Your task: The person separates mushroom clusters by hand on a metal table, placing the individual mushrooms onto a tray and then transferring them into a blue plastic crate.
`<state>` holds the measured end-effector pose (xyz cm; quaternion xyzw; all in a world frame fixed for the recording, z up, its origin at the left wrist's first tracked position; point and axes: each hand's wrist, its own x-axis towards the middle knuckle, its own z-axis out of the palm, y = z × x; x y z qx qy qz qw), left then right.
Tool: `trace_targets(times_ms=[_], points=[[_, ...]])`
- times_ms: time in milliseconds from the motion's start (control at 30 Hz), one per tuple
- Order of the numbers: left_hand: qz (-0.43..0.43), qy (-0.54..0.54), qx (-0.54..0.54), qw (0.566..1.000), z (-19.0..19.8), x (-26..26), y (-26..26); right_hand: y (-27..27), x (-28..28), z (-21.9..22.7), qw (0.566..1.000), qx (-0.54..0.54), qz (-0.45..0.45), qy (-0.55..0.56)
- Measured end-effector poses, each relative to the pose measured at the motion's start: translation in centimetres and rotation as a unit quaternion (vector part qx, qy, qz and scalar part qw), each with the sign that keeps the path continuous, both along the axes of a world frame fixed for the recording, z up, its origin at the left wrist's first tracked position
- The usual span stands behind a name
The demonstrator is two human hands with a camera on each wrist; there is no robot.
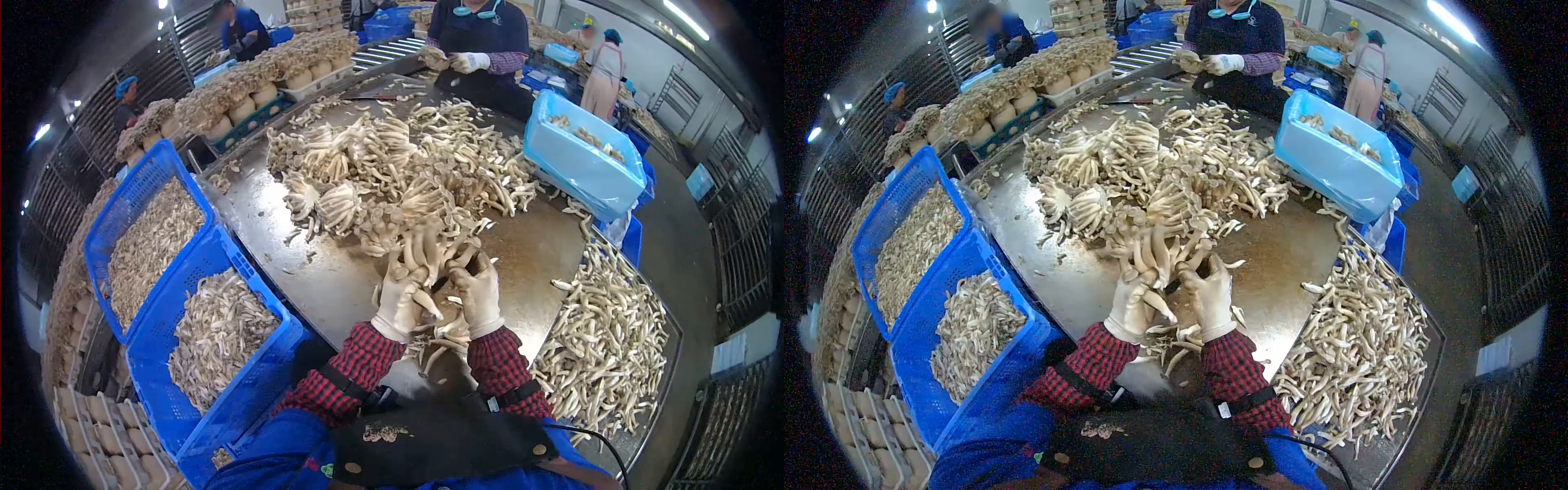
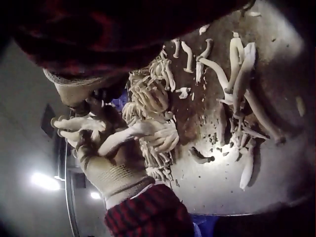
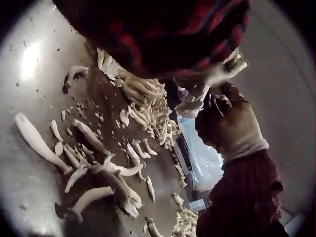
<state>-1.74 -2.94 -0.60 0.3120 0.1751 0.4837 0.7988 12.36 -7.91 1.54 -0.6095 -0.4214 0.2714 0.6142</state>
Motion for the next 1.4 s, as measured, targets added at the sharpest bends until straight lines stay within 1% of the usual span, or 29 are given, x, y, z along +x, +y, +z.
trace_targets(times_ms=[33,67,133,200,233,267,300,333,400,500,533,600,633,667,700,767,833,867,933,967,1000,1067,1100,1133,1200,1233,1300,1333,1400], points=[[-0.046,-0.113,0.047,0.991,0.2,0.4,0.4,-0.3,-0.3,-0.2,0.998,0.029,0.005,0.050],[-0.044,-0.114,0.047,0.991,0.4,0.4,0.4,-0.6,-0.6,-0.3,0.993,0.058,0.011,0.099],[0.005,-0.118,-0.079,0.990,1.2,0.2,0.2,-1.2,-1.3,-0.1,0.971,0.077,-0.023,0.225],[0.002,-0.108,-0.092,0.990,0.1,-0.6,0.6,-2.1,-1.2,1.2,0.949,0.062,0.009,0.309],[-0.040,-0.092,-0.031,0.994,0.2,-0.9,0.5,-2.0,-0.8,0.8,0.948,0.062,0.008,0.311],[-0.086,-0.075,0.030,0.993,0.4,-1.3,0.5,-1.6,-0.5,0.3,0.967,0.061,0.021,0.245],[-0.130,0.086,0.028,0.987,0.5,-2.2,0.0,-1.5,0.0,-0.1,0.982,0.059,0.032,0.178],[-0.037,-0.022,0.033,0.999,2.0,-0.1,-1.7,-1.9,0.0,1.2,0.981,0.002,0.041,0.190],[-0.059,-0.077,-0.033,0.995,2.5,0.2,-2.0,-2.5,-0.2,2.9,0.999,0.026,0.019,0.035],[-0.056,-0.162,-0.094,0.981,-1.0,0.1,-0.1,-2.1,0.4,-0.4,0.962,0.063,-0.009,0.266],[-0.055,-0.162,-0.093,0.981,-0.4,-0.2,-0.1,-2.5,0.1,1.4,0.948,0.030,-0.013,0.318],[-0.103,-0.115,-0.089,0.984,1.2,-0.7,-0.6,-2.7,0.3,1.7,0.951,0.043,0.064,0.298],[-0.137,-0.078,-0.079,0.984,1.3,-0.9,-0.8,-2.6,0.6,1.5,0.951,0.041,0.061,0.300],[-0.126,-0.087,-0.022,0.988,1.3,-0.5,-1.1,-2.4,0.9,1.3,0.960,0.028,0.083,0.266],[-0.118,-0.115,-0.046,0.985,1.4,-0.1,-1.7,-2.3,1.1,1.0,0.967,0.017,0.106,0.231],[-0.110,-0.143,-0.067,0.981,1.6,0.1,-1.8,-2.5,1.4,0.7,0.978,0.017,0.086,0.189],[-0.168,-0.207,-0.103,0.958,0.8,-0.3,-0.9,-2.5,1.0,0.3,0.988,0.056,0.013,0.140],[-0.166,-0.208,-0.102,0.959,1.0,-0.4,-0.8,-2.8,1.2,0.3,0.989,0.057,0.015,0.139],[-0.110,-0.199,-0.153,0.962,2.0,-0.6,-0.6,-3.8,2.2,0.9,0.966,-0.003,0.041,0.254],[-0.089,-0.136,-0.103,0.981,2.3,-1.0,-0.7,-3.8,2.8,1.2,0.980,-0.074,0.053,0.177],[-0.090,-0.136,-0.103,0.981,1.6,-1.0,-0.6,-3.7,2.8,1.4,0.980,-0.073,0.052,0.177],[-0.157,-0.030,-0.039,0.986,0.2,-0.9,-0.6,-3.7,1.9,2.5,0.946,-0.010,0.158,0.282],[-0.210,-0.189,-0.082,0.956,0.1,-0.7,-0.6,-3.8,1.4,3.6,0.982,-0.046,0.114,0.140],[-0.212,-0.189,-0.082,0.955,1.2,-0.5,-0.9,-3.7,1.6,3.5,0.983,-0.046,0.112,0.140],[-0.133,-0.027,-0.089,0.987,3.0,-0.3,-1.6,-3.3,2.1,2.8,0.995,-0.034,0.080,-0.046],[-0.132,-0.027,-0.089,0.987,1.8,-0.5,-1.2,-3.2,2.1,2.6,0.995,-0.034,0.081,-0.047],[-0.160,-0.077,0.015,0.984,-1.5,-0.9,-0.1,-3.3,2.0,2.2,0.997,-0.050,0.062,0.017],[-0.158,-0.078,0.015,0.984,-1.0,-0.8,-0.4,-3.3,2.1,2.0,0.997,-0.051,0.064,0.016],[-0.046,-0.121,-0.099,0.987,0.9,-0.3,-0.9,-3.1,2.2,1.7,0.981,-0.002,-0.009,0.194]])
